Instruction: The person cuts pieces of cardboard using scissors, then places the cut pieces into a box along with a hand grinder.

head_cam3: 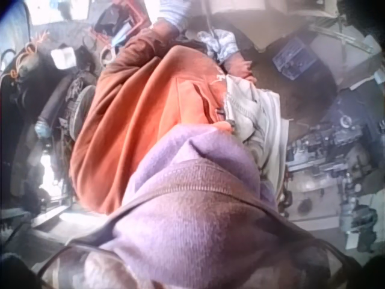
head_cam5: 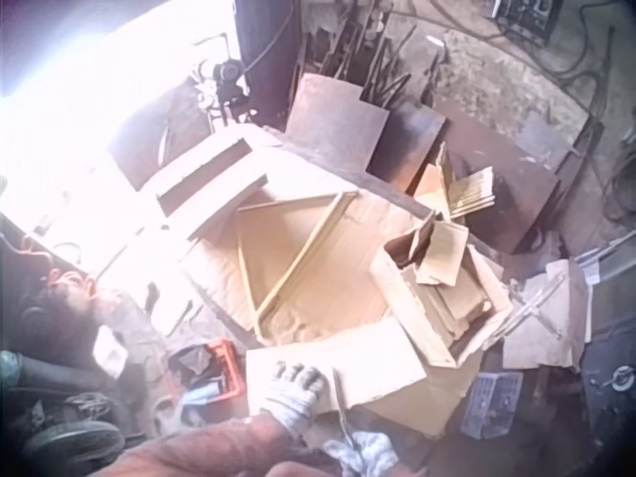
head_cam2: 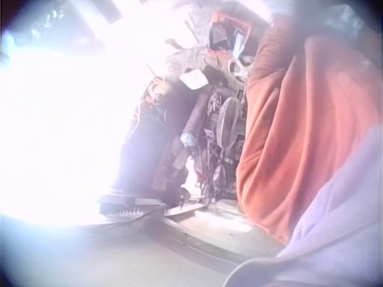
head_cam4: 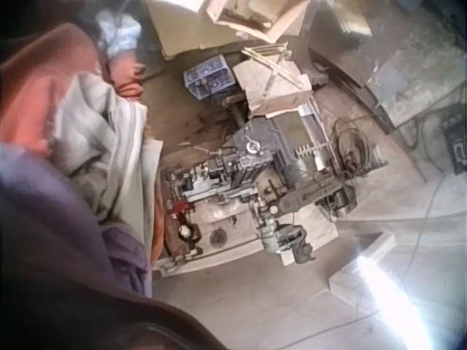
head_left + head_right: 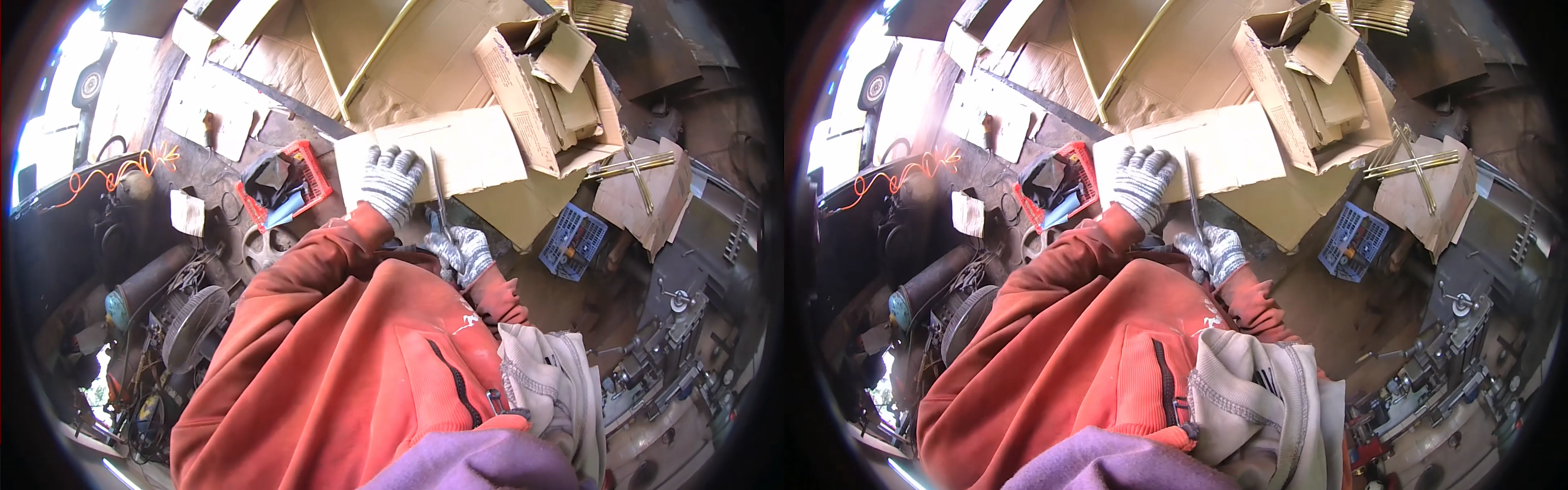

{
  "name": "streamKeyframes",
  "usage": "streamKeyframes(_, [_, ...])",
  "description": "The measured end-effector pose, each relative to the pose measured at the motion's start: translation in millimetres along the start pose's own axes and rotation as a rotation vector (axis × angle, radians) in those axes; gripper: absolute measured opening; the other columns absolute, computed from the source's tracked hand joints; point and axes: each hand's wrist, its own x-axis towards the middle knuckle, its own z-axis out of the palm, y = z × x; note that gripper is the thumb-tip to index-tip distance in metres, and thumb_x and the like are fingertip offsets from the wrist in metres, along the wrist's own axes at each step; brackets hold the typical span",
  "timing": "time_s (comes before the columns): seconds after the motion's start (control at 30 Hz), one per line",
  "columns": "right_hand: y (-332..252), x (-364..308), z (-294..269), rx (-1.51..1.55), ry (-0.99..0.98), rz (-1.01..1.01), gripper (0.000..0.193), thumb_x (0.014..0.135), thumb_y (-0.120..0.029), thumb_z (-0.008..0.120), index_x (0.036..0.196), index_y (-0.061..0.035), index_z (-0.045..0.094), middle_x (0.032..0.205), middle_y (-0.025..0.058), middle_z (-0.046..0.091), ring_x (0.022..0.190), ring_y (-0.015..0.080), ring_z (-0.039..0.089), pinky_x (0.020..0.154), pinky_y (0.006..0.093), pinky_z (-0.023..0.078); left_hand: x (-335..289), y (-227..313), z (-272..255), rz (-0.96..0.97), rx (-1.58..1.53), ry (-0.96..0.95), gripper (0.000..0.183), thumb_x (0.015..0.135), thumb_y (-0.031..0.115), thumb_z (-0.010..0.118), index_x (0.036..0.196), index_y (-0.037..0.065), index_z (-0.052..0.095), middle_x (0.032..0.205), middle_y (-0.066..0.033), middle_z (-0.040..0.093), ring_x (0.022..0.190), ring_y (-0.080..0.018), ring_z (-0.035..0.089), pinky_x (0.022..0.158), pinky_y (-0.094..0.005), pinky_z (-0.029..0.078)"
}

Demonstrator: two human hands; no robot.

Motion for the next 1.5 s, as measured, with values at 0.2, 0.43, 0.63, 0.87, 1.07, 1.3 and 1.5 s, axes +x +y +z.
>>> streamKeyframes(0.2, [-26.7, 4.2, -16.7, 0.437, -0.117, 0.215, 0.045, 0.086, -0.045, 0.067, 0.086, -0.0002, 0.065, 0.053, 0.0100, 0.056, 0.039, 0.0185, 0.050, 0.038, 0.0334, 0.039, 2.2, -10.0, 16.4, 0.275, -0.190, 0.033, 0.030, 0.067, 0.012, 0.063, 0.095, 0.002, 0.066, 0.106, -0.0140, 0.061, 0.103, -0.0330, 0.056, 0.089, -0.0414, 0.046])
streamKeyframes(0.43, [-17.3, 13.6, 0.7, 0.506, -0.035, 0.097, 0.035, 0.083, -0.036, 0.073, 0.091, -0.0027, 0.067, 0.066, 0.0096, 0.063, 0.043, 0.0173, 0.053, 0.042, 0.0329, 0.042, 5.3, -16.8, 4.1, 0.325, -0.208, 0.031, 0.028, 0.070, 0.013, 0.062, 0.095, 0.002, 0.065, 0.103, -0.0138, 0.062, 0.102, -0.0330, 0.057, 0.089, -0.0417, 0.046])
streamKeyframes(0.63, [-39.9, 12.6, -0.9, 0.245, -0.003, 0.124, 0.031, 0.084, -0.027, 0.072, 0.104, -0.0039, 0.065, 0.075, 0.0078, 0.066, 0.056, 0.0136, 0.058, 0.051, 0.0309, 0.046, 9.6, -16.5, -1.6, 0.322, -0.197, -0.023, 0.026, 0.070, 0.013, 0.061, 0.093, 0.003, 0.065, 0.101, -0.0135, 0.061, 0.097, -0.0334, 0.057, 0.086, -0.0421, 0.047])
streamKeyframes(0.87, [2.3, 49.5, 8.9, 0.900, -0.039, -0.031, 0.034, 0.086, -0.009, 0.068, 0.116, 0.0006, 0.056, 0.089, 0.0121, 0.066, 0.074, 0.0184, 0.064, 0.057, 0.0316, 0.053, 14.6, -8.3, -9.8, 0.404, -0.266, -0.008, 0.025, 0.072, 0.011, 0.059, 0.095, 0.003, 0.065, 0.100, -0.0141, 0.062, 0.095, -0.0343, 0.057, 0.083, -0.0436, 0.047])
streamKeyframes(1.07, [11.0, 49.2, 22.1, 1.076, -0.001, 0.006, 0.030, 0.089, -0.008, 0.061, 0.118, -0.0019, 0.057, 0.096, 0.0103, 0.065, 0.075, 0.0208, 0.062, 0.056, 0.0313, 0.051, 15.8, -1.7, -35.0, 0.367, -0.306, -0.052, 0.023, 0.072, 0.010, 0.060, 0.093, 0.003, 0.065, 0.096, -0.0151, 0.062, 0.092, -0.0344, 0.058, 0.082, -0.0434, 0.047])
streamKeyframes(1.3, [33.9, 78.3, 8.6, 0.397, 0.059, -0.496, 0.028, 0.093, -0.028, 0.053, 0.115, -0.0117, 0.058, 0.098, 0.0114, 0.064, 0.079, 0.0249, 0.061, 0.063, 0.0387, 0.050, 25.1, 11.4, -54.1, 0.447, -0.368, 0.056, 0.021, 0.074, 0.011, 0.058, 0.093, 0.006, 0.066, 0.092, -0.0136, 0.063, 0.089, -0.0320, 0.060, 0.083, -0.0422, 0.047])
streamKeyframes(1.5, [-3.5, 55.4, -5.8, 0.278, 0.222, -0.288, 0.023, 0.085, -0.026, 0.071, 0.083, -0.0059, 0.060, 0.054, 0.0065, 0.057, 0.037, 0.0162, 0.048, 0.033, 0.0324, 0.032, 84.3, -46.5, -107.1, -0.433, -1.186, 0.111, 0.017, 0.076, 0.007, 0.073, 0.092, 0.001, 0.070, 0.079, -0.0060, 0.068, 0.070, -0.0155, 0.064, 0.066, -0.0290, 0.052])
